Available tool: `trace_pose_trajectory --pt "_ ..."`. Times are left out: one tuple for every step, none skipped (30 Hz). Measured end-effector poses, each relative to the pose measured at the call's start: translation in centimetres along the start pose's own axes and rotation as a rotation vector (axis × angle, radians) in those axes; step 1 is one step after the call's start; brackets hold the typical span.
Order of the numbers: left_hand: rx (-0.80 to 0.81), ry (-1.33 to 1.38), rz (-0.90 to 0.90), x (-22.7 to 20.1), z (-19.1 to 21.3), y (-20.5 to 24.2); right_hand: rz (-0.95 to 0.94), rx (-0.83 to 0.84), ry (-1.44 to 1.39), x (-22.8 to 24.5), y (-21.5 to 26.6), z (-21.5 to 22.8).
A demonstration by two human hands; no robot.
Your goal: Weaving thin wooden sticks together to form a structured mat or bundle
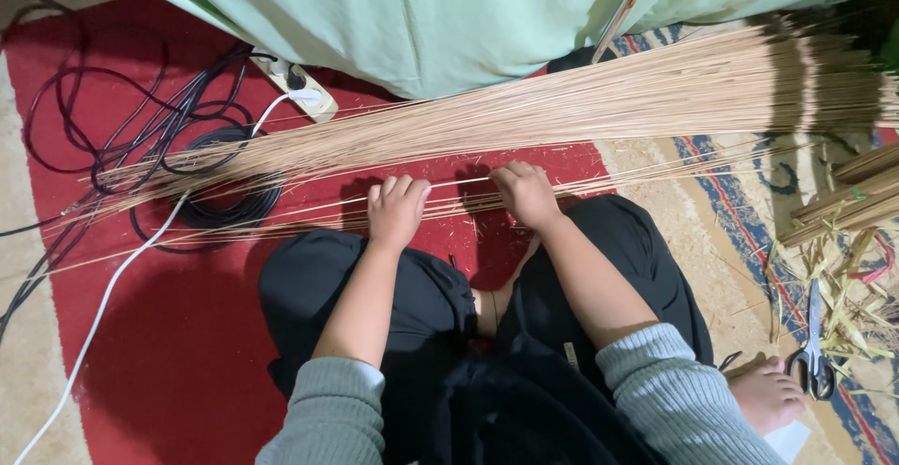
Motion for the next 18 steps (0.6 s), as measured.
trace_pose_trajectory --pt "-0.003 0.002 0.0 0.0 0.0 0.0 0.0 -0.001 0.003 -0.2 -0.1 0.4" --pt "-0.013 0.002 0.015 0.1 -0.1 -0.1 -0.016 0.009 0.002 -0.4 -0.2 0.7" --pt "-0.019 0.001 0.029 0.3 -0.1 0.0 -0.035 0.019 -0.003 -0.5 -0.3 1.0" --pt "-0.019 0.002 0.028 0.5 -0.2 -0.2 -0.036 0.019 -0.002 -0.9 -0.3 1.2" --pt "-0.023 -0.001 0.041 0.6 -0.2 -0.2 -0.061 0.014 -0.01 -1.2 -0.3 1.4" --pt "-0.028 -0.005 0.055 0.7 -0.2 -0.1 -0.085 0.009 -0.018 -1.6 -0.2 1.6" --pt "-0.025 -0.005 0.054 0.6 -0.3 0.1 -0.087 0.011 -0.02 -1.2 0.0 1.8" --pt "-0.024 0.001 0.045 0.5 -0.3 0.2 -0.088 0.015 0.005 -0.8 0.1 2.0" --pt "-0.028 0.008 0.035 0.3 -0.5 0.0 -0.087 0.016 0.034 -0.6 0.0 2.4" --pt "-0.031 0.008 0.034 0.3 -0.4 -0.1 -0.086 0.014 0.035 -0.2 -0.2 2.4" --pt "-0.022 0.01 0.006 0.1 -0.5 0.0 -0.056 0.011 0.016 0.3 -0.3 2.4" --pt "-0.014 0.012 -0.022 -0.1 -0.5 0.0 -0.025 0.008 -0.002 0.8 -0.4 2.4" --pt "-0.013 0.012 -0.022 -0.3 -0.1 -0.2 -0.025 0.008 -0.002 1.3 -0.4 2.7" --pt "-0.019 0.019 -0.024 -0.5 0.4 -0.3 -0.005 0.019 -0.013 1.9 -0.5 3.0" --pt "-0.026 0.024 -0.025 -0.6 0.8 -0.6 0.018 0.029 -0.024 2.4 -0.6 3.2" --pt "-0.028 0.021 -0.025 -0.6 0.7 -0.5 0.02 0.028 -0.025 2.3 -0.6 3.3" --pt "-0.031 0.022 -0.03 -0.5 0.5 -0.5 0.031 0.028 -0.036 2.3 -0.6 3.3" --pt "-0.035 0.023 -0.036 -0.3 0.4 -0.4 0.041 0.028 -0.047 2.3 -0.7 3.3"
Point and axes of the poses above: each hand's wrist, its own y-axis away from the middle knuckle, its own z-axis out of the back of the hand, x = y × z, the point moved 3 cm from there along -y, towards the middle knuckle, and after that the axes turned 1 degree about x, right-handed, at the moved point
